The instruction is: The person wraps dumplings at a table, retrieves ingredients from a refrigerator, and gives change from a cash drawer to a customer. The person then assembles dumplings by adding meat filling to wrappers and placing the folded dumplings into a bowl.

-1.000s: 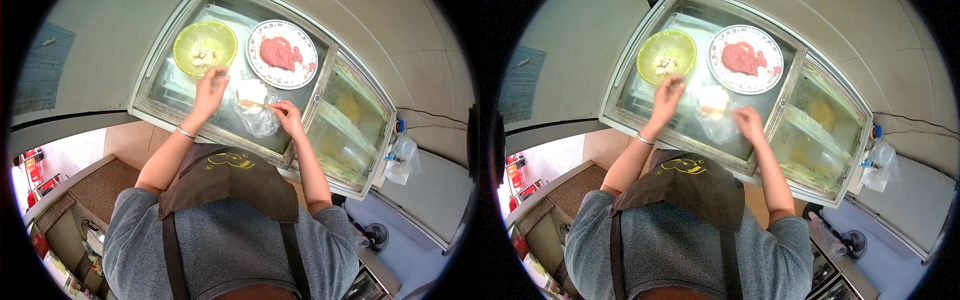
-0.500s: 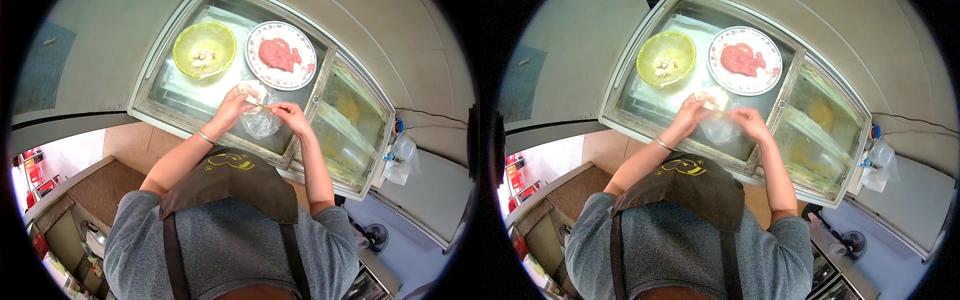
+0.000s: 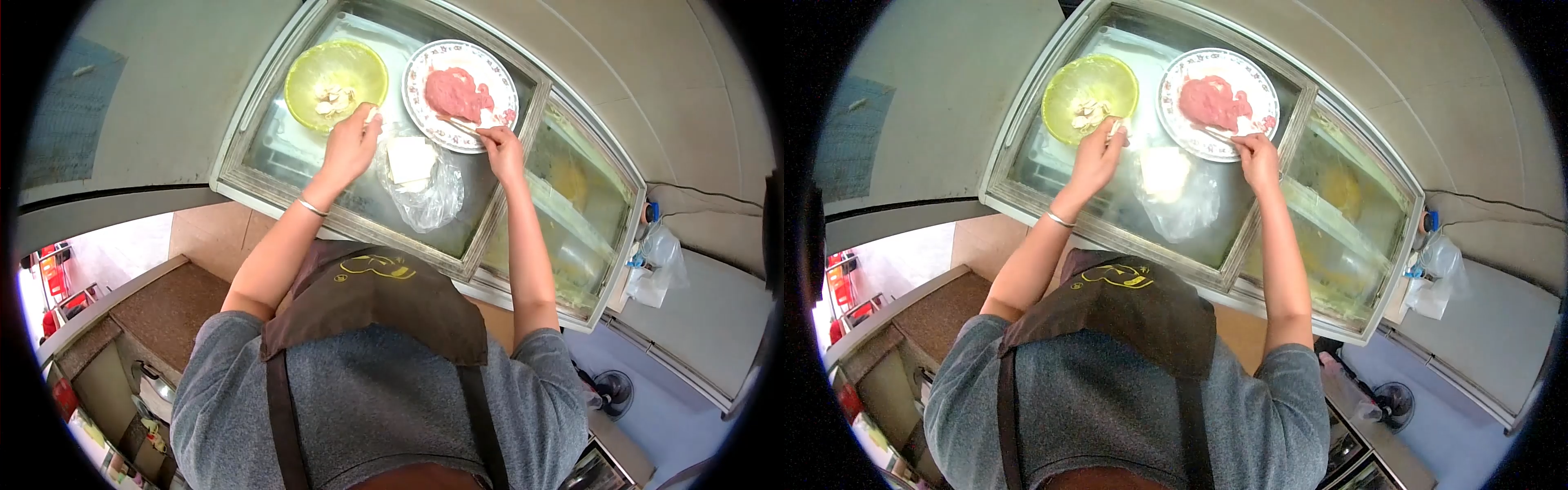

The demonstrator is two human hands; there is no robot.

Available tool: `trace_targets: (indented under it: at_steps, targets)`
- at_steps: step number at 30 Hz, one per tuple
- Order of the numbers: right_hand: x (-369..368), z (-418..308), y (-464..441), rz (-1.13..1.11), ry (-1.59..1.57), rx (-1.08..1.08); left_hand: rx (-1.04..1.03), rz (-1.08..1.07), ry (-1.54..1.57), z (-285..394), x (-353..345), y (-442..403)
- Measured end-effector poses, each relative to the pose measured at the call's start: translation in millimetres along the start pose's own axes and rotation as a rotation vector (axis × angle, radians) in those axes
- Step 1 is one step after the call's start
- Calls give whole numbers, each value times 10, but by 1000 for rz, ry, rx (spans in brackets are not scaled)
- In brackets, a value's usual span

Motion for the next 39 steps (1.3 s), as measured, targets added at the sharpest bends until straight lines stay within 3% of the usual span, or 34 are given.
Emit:
trace_targets:
  at_steps: [2,6,10,14,19,21,26,28,30,32,34,36,38,39]
  targets:
    - [5,41,-31,39,-74,-7,-8,-59,83,-34,64,-63]
    - [21,33,-31,68,-29,12,207,-186,387,34,125,-128]
    - [-29,109,-33,59,-123,-8,85,-108,254,-49,241,-252]
    - [-48,120,27,117,-48,-7,192,-37,380,-135,370,-424]
    - [-112,24,156,19,-44,-84,13,157,97,-146,530,-521]
    - [-155,38,253,-2,-130,-138,-150,343,5,-17,563,-436]
    - [-292,-133,568,-93,-493,-293,-181,309,62,125,517,-126]
    - [-331,-237,707,-118,-521,-264,-184,309,98,95,457,7]
    - [-379,-341,817,-189,-413,-152,-144,226,212,31,352,138]
    - [-433,-379,881,-199,-412,-185,-130,219,203,-15,234,278]
    - [-476,-356,883,-177,-346,-130,61,53,424,-176,42,365]
    - [-456,-410,828,-175,-302,-110,79,23,542,-371,-119,423]
    - [-423,-445,789,-173,-256,-88,431,-398,659,-591,-306,479]
    - [-421,-444,784,-206,-239,-123,503,-504,683,-654,-375,493]
Point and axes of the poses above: each hand's wrist, its own y-axis away from the middle knuckle, its own x-axis out of the back of the hand, z = x × y, the point moved 3 cm from there along -y, towards the middle knuckle, and after that the axes turned 10 degrees about x, right-handed, at the moved point
